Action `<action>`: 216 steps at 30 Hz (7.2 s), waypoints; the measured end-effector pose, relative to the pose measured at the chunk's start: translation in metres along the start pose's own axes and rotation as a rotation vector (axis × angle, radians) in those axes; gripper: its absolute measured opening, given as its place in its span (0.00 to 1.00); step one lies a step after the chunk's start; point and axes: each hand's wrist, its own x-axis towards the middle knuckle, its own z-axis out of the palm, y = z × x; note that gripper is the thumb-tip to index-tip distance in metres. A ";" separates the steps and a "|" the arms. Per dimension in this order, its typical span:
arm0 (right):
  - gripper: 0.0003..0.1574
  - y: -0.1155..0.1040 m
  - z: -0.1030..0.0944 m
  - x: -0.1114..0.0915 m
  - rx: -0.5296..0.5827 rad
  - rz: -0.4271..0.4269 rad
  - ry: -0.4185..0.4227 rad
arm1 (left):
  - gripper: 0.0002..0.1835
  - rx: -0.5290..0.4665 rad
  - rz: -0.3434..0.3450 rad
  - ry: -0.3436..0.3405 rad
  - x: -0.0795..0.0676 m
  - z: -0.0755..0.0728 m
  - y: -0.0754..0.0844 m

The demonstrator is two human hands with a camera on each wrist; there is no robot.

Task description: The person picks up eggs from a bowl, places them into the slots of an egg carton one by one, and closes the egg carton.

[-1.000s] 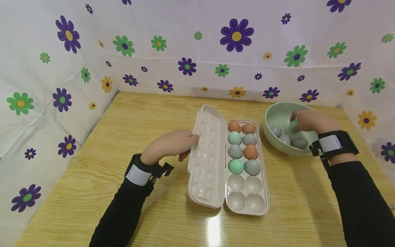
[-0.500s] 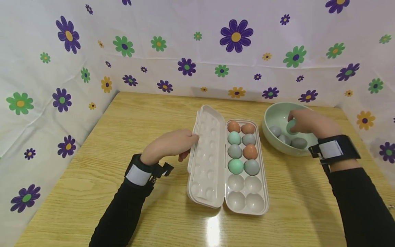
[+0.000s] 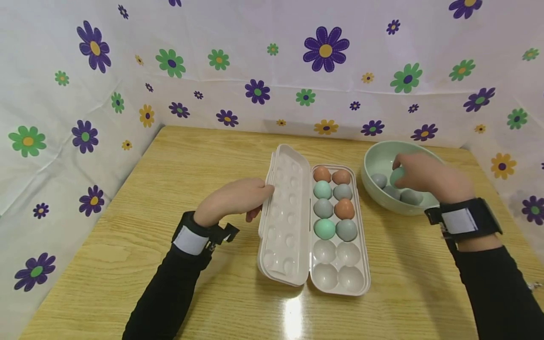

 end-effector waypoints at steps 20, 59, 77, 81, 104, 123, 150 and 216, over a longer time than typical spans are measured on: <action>0.27 -0.038 0.007 -0.026 -0.061 0.001 0.087 | 0.24 -0.033 -0.021 -0.004 -0.001 -0.001 0.003; 0.24 -0.102 0.031 -0.057 0.028 -0.167 0.161 | 0.24 -0.032 -0.028 -0.003 0.001 0.000 0.002; 0.24 -0.141 0.052 -0.068 0.047 -0.337 0.200 | 0.24 -0.037 -0.027 -0.006 0.000 0.000 0.003; 0.24 -0.145 0.056 -0.069 0.053 -0.362 0.221 | 0.24 -0.043 -0.015 -0.006 0.000 0.000 0.002; 0.28 -0.159 0.084 -0.064 -0.033 -0.420 0.095 | 0.22 -0.042 0.002 0.006 -0.001 0.001 0.002; 0.25 -0.160 0.100 -0.060 -0.068 -0.422 0.100 | 0.23 -0.040 0.008 0.008 0.000 0.002 0.002; 0.26 -0.159 0.102 -0.061 -0.047 -0.424 0.138 | 0.23 -0.029 -0.006 0.007 -0.001 0.000 0.002; 0.17 0.001 0.000 0.035 0.039 0.018 0.044 | 0.24 -0.032 -0.016 0.004 -0.001 0.000 0.003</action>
